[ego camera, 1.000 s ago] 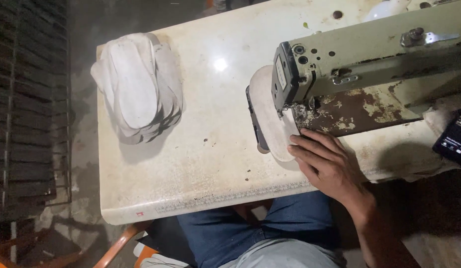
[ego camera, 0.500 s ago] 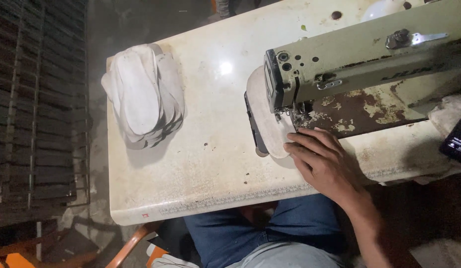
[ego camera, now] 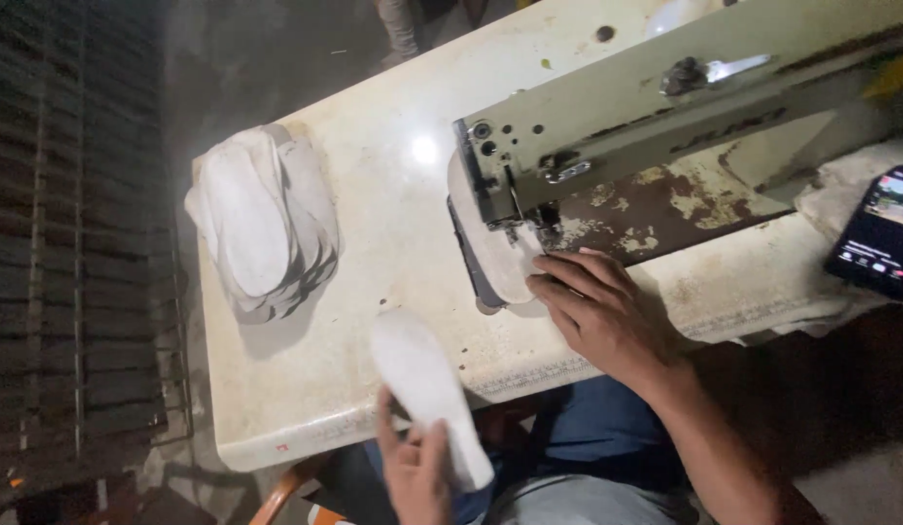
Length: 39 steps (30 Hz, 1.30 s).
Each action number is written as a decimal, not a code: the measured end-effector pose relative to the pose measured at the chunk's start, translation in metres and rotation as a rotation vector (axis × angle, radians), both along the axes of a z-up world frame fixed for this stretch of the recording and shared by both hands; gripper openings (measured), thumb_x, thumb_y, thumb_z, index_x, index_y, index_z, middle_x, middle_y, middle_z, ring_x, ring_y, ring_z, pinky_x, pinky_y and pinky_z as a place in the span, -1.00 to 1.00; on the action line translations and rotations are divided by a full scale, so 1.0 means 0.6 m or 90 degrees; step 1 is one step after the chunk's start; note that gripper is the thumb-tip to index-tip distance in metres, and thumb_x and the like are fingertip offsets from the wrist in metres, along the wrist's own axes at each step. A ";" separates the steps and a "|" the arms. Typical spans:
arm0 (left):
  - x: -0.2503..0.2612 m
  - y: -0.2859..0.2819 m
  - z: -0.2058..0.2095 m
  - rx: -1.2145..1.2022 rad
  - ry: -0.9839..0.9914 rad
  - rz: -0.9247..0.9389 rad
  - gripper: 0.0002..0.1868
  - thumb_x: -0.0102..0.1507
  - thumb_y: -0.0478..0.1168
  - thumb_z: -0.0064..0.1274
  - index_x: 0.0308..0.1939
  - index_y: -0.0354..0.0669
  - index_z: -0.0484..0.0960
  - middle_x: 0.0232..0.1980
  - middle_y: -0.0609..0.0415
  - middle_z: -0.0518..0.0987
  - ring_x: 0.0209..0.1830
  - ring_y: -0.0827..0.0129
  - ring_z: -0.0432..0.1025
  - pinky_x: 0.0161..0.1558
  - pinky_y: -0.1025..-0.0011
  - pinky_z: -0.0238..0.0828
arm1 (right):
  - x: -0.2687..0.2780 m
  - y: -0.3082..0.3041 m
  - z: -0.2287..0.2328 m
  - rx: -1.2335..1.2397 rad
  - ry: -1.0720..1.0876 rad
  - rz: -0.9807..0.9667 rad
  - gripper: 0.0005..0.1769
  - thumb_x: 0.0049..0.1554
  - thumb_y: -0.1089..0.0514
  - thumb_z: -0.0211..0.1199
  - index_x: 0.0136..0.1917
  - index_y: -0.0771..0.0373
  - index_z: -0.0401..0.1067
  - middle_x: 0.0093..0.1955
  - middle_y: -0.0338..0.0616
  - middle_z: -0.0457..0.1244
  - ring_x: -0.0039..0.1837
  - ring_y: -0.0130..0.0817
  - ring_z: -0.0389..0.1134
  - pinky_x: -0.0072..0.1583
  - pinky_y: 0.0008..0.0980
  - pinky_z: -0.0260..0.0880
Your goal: Stitching the edges of shoe insoles using an industrial sewing machine
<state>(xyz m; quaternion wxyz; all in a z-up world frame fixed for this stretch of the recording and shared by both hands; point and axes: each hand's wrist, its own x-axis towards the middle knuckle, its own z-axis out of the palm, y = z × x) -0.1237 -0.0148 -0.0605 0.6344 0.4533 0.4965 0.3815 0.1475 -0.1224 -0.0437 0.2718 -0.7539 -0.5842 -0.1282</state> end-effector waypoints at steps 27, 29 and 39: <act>0.110 -0.063 0.089 -0.182 -0.042 -0.389 -0.31 0.20 -0.19 0.22 0.42 -0.21 0.44 0.37 -0.08 0.58 0.30 0.23 0.47 0.29 0.29 0.36 | 0.003 0.009 0.011 0.022 0.097 -0.079 -0.62 0.28 0.07 0.24 0.32 0.21 0.49 0.36 -0.17 0.33 0.47 -0.20 0.24 0.39 -0.15 0.35; 0.114 -0.062 0.092 -0.142 -0.048 -0.409 -0.32 0.21 -0.15 0.21 0.40 -0.24 0.44 0.36 -0.08 0.55 0.30 0.25 0.44 0.27 0.30 0.33 | 0.003 0.009 0.013 0.045 0.077 -0.065 -0.66 0.28 0.13 0.23 0.29 0.25 0.51 0.34 -0.13 0.34 0.45 -0.16 0.25 0.43 -0.16 0.31; 0.139 -0.048 0.110 -0.075 -0.028 -0.419 -0.37 0.24 -0.16 0.17 0.39 -0.21 0.47 0.30 -0.06 0.57 0.24 0.29 0.45 0.21 0.32 0.37 | 0.006 -0.009 -0.008 -0.008 0.143 -0.028 -0.46 0.19 0.37 0.13 0.43 0.16 0.38 0.49 -0.17 0.24 0.59 -0.11 0.13 0.57 -0.01 0.09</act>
